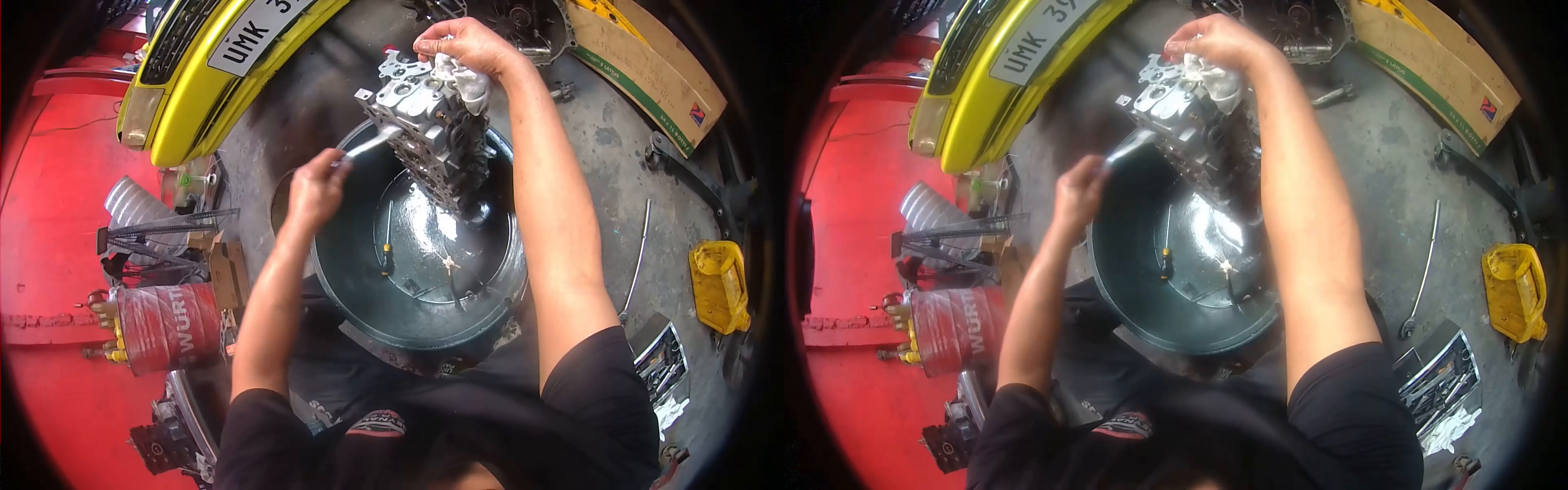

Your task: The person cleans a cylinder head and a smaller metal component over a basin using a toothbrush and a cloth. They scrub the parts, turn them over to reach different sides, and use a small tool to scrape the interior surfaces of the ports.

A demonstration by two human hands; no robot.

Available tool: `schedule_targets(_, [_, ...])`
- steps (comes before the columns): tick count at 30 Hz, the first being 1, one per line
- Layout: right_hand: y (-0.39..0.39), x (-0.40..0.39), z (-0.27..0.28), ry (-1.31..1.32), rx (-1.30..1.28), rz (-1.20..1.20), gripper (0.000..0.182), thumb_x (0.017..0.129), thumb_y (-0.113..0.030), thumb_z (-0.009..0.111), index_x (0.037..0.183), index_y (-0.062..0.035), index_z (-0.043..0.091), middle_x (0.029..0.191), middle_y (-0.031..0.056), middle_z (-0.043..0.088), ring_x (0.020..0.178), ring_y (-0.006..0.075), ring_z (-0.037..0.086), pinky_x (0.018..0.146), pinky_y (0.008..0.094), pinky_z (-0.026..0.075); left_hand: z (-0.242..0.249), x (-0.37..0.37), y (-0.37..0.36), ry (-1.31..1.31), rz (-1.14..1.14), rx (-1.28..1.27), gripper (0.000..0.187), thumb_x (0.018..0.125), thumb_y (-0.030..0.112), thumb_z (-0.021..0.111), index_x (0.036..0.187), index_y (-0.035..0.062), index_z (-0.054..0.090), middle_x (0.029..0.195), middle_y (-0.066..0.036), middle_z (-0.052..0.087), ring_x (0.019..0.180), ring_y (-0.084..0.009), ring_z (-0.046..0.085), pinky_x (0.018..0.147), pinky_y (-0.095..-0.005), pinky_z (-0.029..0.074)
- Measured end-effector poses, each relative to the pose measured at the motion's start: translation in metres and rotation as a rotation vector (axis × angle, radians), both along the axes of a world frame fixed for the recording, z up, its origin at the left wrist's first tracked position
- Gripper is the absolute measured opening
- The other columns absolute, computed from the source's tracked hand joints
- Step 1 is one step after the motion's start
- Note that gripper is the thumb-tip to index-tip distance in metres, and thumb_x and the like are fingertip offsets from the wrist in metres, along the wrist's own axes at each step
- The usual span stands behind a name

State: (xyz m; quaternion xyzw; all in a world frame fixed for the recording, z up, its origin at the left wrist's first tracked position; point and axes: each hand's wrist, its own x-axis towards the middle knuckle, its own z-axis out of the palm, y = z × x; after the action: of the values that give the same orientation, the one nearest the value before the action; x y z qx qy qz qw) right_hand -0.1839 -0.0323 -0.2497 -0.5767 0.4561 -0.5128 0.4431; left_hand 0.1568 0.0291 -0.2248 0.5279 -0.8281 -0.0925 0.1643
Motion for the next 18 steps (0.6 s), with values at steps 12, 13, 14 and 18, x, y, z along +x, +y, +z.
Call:
schedule_targets(12, [-0.005, -0.009, 0.0, 0.02, -0.016, 0.07, 0.029, 0.089, -0.025, 0.072, 0.107, -0.0013, 0.071, 0.094, 0.0067, 0.072, 0.088, 0.0138, 0.067, 0.083, 0.0286, 0.052, -0.055, 0.003, 0.048, 0.444, 0.505, 0.135, 0.031, 0.1, 0.033, 0.055, 0.097, 0.0023, 0.06, 0.07, -0.019, 0.062, 0.06, -0.0333, 0.061, 0.057, -0.0448, 0.046])
schedule_targets(13, [-0.006, -0.008, -0.002, 0.008, -0.02, 0.074, 0.029, 0.09, -0.025, 0.072, 0.107, -0.0017, 0.07, 0.094, 0.0063, 0.072, 0.088, 0.0134, 0.067, 0.083, 0.0286, 0.052, -0.058, -0.022, 0.059, 0.386, 0.442, 0.063, 0.03, 0.1, 0.031, 0.053, 0.095, 0.0018, 0.058, 0.071, -0.021, 0.062, 0.062, -0.0369, 0.061, 0.059, -0.0468, 0.046])
schedule_targets(14, [-0.006, -0.008, -0.002, -0.002, -0.023, 0.076, 0.029, 0.09, -0.025, 0.071, 0.108, -0.0021, 0.07, 0.094, 0.0059, 0.072, 0.087, 0.0131, 0.066, 0.083, 0.0286, 0.052, -0.058, -0.045, 0.068, 0.327, 0.38, -0.007, 0.029, 0.101, 0.028, 0.051, 0.092, 0.0012, 0.056, 0.071, -0.023, 0.062, 0.064, -0.0405, 0.062, 0.06, -0.0487, 0.046])
schedule_targets(18, [0.009, -0.002, -0.001, -0.078, 0.017, 0.049, 0.029, 0.09, -0.027, 0.072, 0.107, -0.0033, 0.07, 0.094, 0.0047, 0.072, 0.087, 0.0125, 0.066, 0.083, 0.0286, 0.052, -0.059, -0.079, 0.025, 0.346, 0.375, -0.016, 0.03, 0.1, 0.027, 0.049, 0.089, -0.001, 0.053, 0.076, -0.029, 0.062, 0.076, -0.0509, 0.06, 0.065, -0.0539, 0.046])
